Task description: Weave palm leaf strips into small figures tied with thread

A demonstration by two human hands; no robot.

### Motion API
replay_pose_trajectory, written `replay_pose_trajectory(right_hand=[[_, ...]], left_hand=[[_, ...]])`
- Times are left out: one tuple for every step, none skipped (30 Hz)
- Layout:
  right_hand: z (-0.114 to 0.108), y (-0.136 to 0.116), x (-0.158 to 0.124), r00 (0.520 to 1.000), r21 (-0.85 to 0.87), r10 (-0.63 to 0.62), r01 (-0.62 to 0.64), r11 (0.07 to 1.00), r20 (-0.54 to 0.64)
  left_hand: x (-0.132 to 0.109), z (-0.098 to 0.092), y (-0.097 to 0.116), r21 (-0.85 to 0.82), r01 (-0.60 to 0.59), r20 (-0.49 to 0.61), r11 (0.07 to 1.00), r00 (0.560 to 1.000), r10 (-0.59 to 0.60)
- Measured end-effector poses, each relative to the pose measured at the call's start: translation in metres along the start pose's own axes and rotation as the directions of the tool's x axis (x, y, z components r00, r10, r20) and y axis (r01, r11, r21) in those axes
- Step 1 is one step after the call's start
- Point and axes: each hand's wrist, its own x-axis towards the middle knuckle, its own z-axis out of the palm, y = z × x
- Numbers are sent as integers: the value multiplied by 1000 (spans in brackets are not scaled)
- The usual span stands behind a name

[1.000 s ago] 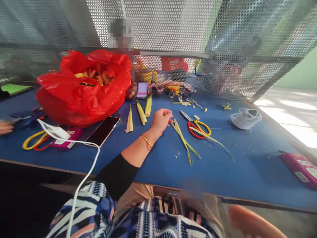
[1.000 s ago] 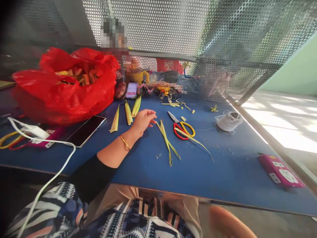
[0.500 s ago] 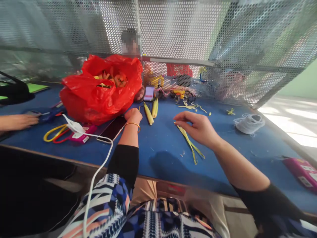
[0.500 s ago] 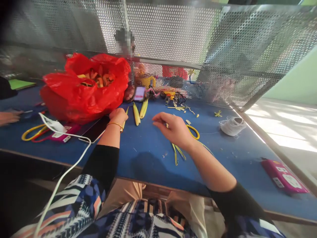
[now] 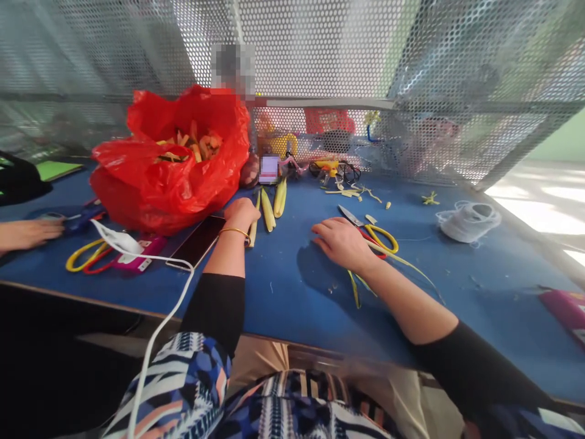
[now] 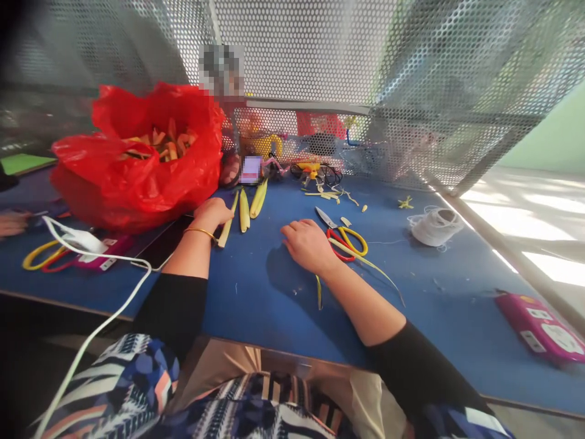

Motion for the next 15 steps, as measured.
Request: replay_pose_trajectory(right_hand=[[0,0,0,1000,0,-1,1,1000,-11],[1,0,0,999,9,4,-4,1000,-38],[1,0,0,997,28,15,-13,1000,-80],[1,-1,-1,991,55,26,-19,998,-135],[1,-2,-1,979,91,36,-18,996,-198],[1,-4,-2,963,133,45,-10,991,-265],[0,-6,-3,943,177,58,1,984,-328],[0,-8,-3,921,219,75,12,976,-382],[-1,-9,-4,900,258,94,20,966,-425],[-2,-11,-4,880,293,115,28,956,-461],[-4,-12,-5,859,321,135,36,946,-494],[-6,-12,-5,836,344,154,44,938,-527],[-9,-11,-5,808,364,174,53,930,-563],[-12,-11,-4,775,385,200,59,921,-599],[-16,-10,-4,736,413,243,54,909,-631]], left_hand=[[-3,-4,1,-49,-17,-50,999,999,14],[-8,-8,3,-123,-37,-99,992,995,25],[-15,-13,8,-258,-87,-143,962,988,51],[-23,-17,14,-457,-147,-161,877,984,81],[-32,-20,21,-660,-149,-146,736,987,68],[-42,-20,29,-811,-127,-87,570,991,97],[-52,-20,39,-905,-87,-28,416,989,145],[-63,-17,48,-958,-23,36,287,979,199],[-72,-13,56,-981,46,94,188,962,255],[-80,-8,63,-988,108,137,114,944,299],[-87,-2,69,-982,173,189,76,919,347],[-92,3,73,-969,234,245,76,888,390],[-95,8,76,-960,264,280,98,859,429],[-97,11,77,-957,250,288,144,848,445],[-98,14,77,-964,185,253,193,865,434]])
